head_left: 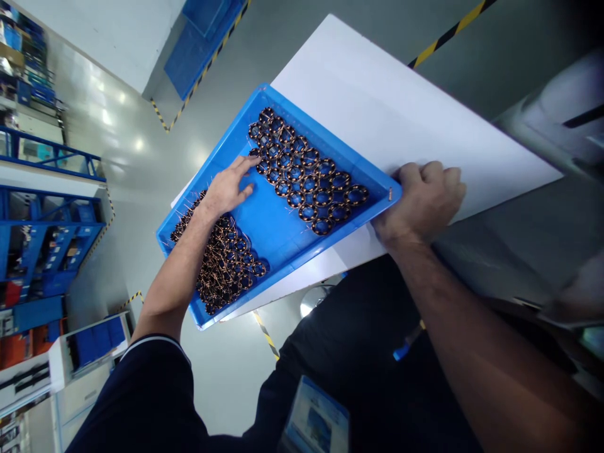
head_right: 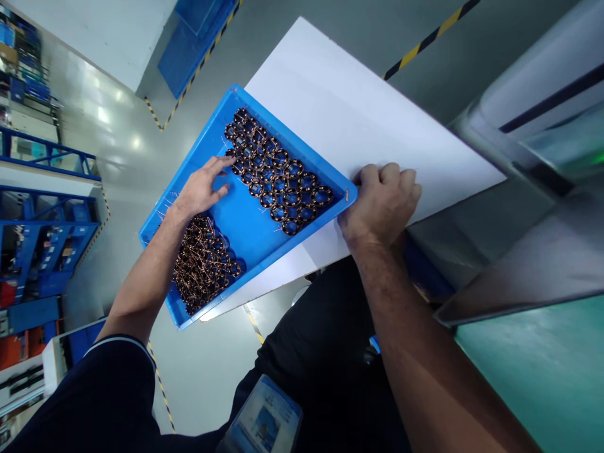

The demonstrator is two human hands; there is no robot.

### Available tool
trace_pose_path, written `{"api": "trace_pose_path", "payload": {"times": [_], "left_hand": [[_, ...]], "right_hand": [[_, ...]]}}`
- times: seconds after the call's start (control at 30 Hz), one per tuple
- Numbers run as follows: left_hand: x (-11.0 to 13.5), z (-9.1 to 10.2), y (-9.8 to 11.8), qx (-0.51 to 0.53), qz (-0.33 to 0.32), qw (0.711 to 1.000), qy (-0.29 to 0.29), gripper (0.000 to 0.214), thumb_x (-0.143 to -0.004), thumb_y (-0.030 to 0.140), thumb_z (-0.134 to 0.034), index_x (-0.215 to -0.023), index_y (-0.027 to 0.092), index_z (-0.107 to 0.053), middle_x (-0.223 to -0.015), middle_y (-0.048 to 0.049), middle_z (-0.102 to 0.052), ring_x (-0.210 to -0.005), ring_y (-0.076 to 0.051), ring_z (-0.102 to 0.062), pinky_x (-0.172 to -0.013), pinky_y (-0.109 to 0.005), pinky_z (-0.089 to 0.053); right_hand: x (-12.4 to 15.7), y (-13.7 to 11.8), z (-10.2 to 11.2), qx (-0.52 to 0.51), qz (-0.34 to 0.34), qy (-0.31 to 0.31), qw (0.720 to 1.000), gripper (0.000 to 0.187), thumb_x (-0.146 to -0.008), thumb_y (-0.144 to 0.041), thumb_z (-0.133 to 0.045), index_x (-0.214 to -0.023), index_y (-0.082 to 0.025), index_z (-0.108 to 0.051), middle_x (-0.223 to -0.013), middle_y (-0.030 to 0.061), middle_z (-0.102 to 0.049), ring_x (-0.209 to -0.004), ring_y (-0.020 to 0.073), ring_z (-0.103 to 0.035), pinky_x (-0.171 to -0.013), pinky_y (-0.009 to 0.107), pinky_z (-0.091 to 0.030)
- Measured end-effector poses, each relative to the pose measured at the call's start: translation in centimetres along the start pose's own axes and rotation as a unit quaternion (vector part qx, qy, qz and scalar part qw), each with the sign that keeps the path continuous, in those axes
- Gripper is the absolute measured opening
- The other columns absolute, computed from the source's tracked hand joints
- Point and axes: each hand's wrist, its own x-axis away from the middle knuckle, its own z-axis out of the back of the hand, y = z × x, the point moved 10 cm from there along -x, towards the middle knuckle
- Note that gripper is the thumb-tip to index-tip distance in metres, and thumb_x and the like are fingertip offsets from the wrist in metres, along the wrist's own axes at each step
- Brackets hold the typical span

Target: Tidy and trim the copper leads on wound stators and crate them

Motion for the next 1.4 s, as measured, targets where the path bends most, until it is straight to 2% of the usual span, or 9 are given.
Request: {"api": "trace_pose_path", "payload": {"times": [0.17,0.37,0.67,0.8,1.1,1.4], "left_hand": [[0.1,0.0,0.1,0.002,0.003,1.0,-0.001,0.073,-0.099,0.036,-0.061,-0.171,0.023,-0.054,-0.176,-0.0146,-0.059,-0.13,-0.032,-0.08,-0.115,-0.057,-0.068],[0.1,0.0,0.1,0.003,0.008,1.0,-0.004,0.073,-0.101,0.036,-0.061,-0.172,0.022,-0.052,-0.175,-0.0164,-0.059,-0.131,-0.033,-0.08,-0.114,-0.058,-0.069],[0.1,-0.2,-0.1,0.017,0.009,1.0,0.003,0.07,-0.104,0.044,-0.061,-0.171,0.024,-0.052,-0.175,-0.0164,-0.057,-0.131,-0.033,-0.08,-0.115,-0.06,-0.069],[0.1,-0.3,-0.1,0.022,0.01,1.0,0.002,0.071,-0.104,0.046,-0.061,-0.171,0.025,-0.051,-0.175,-0.0172,-0.057,-0.131,-0.034,-0.079,-0.114,-0.06,-0.069],[0.1,-0.2,0.2,0.023,0.013,1.0,0.003,0.073,-0.1,0.035,-0.061,-0.171,0.023,-0.05,-0.175,-0.0173,-0.057,-0.132,-0.034,-0.079,-0.115,-0.062,-0.068],[0.1,-0.2,0.3,0.024,0.008,1.0,-0.001,0.072,-0.101,0.041,-0.061,-0.17,0.024,-0.05,-0.176,-0.0173,-0.056,-0.132,-0.035,-0.079,-0.114,-0.061,-0.069]], "right_hand": [[0.0,-0.2,0.1,-0.004,0.001,-0.004,1.0,0.021,-0.109,-0.035,-0.05,-0.105,-0.022,-0.066,-0.122,0.016,-0.063,-0.111,0.0308,-0.037,-0.089,0.046,-0.02],[-0.2,-0.4,0.3,-0.016,-0.001,-0.009,1.0,0.014,-0.102,-0.034,-0.053,-0.097,-0.023,-0.061,-0.114,0.0149,-0.061,-0.109,0.0311,-0.035,-0.088,0.046,-0.019],[0.1,-1.0,1.3,-0.037,0.009,-0.029,0.999,0.01,-0.1,-0.032,-0.058,-0.094,-0.025,-0.055,-0.112,0.016,-0.061,-0.105,0.0312,-0.033,-0.088,0.047,-0.019],[0.0,-1.0,1.2,-0.04,0.001,-0.028,0.999,0.008,-0.1,-0.03,-0.056,-0.095,-0.025,-0.055,-0.11,0.0158,-0.059,-0.105,0.0316,-0.032,-0.089,0.047,-0.018],[0.0,-1.1,1.2,-0.033,-0.004,-0.044,0.998,0.006,-0.099,-0.029,-0.059,-0.097,-0.024,-0.057,-0.113,0.0161,-0.057,-0.108,0.0329,-0.034,-0.088,0.046,-0.019],[0.0,-1.2,1.1,-0.026,0.008,-0.044,0.999,0.009,-0.102,-0.03,-0.055,-0.101,-0.025,-0.062,-0.118,0.0177,-0.061,-0.109,0.0341,-0.038,-0.089,0.047,-0.023]]}}
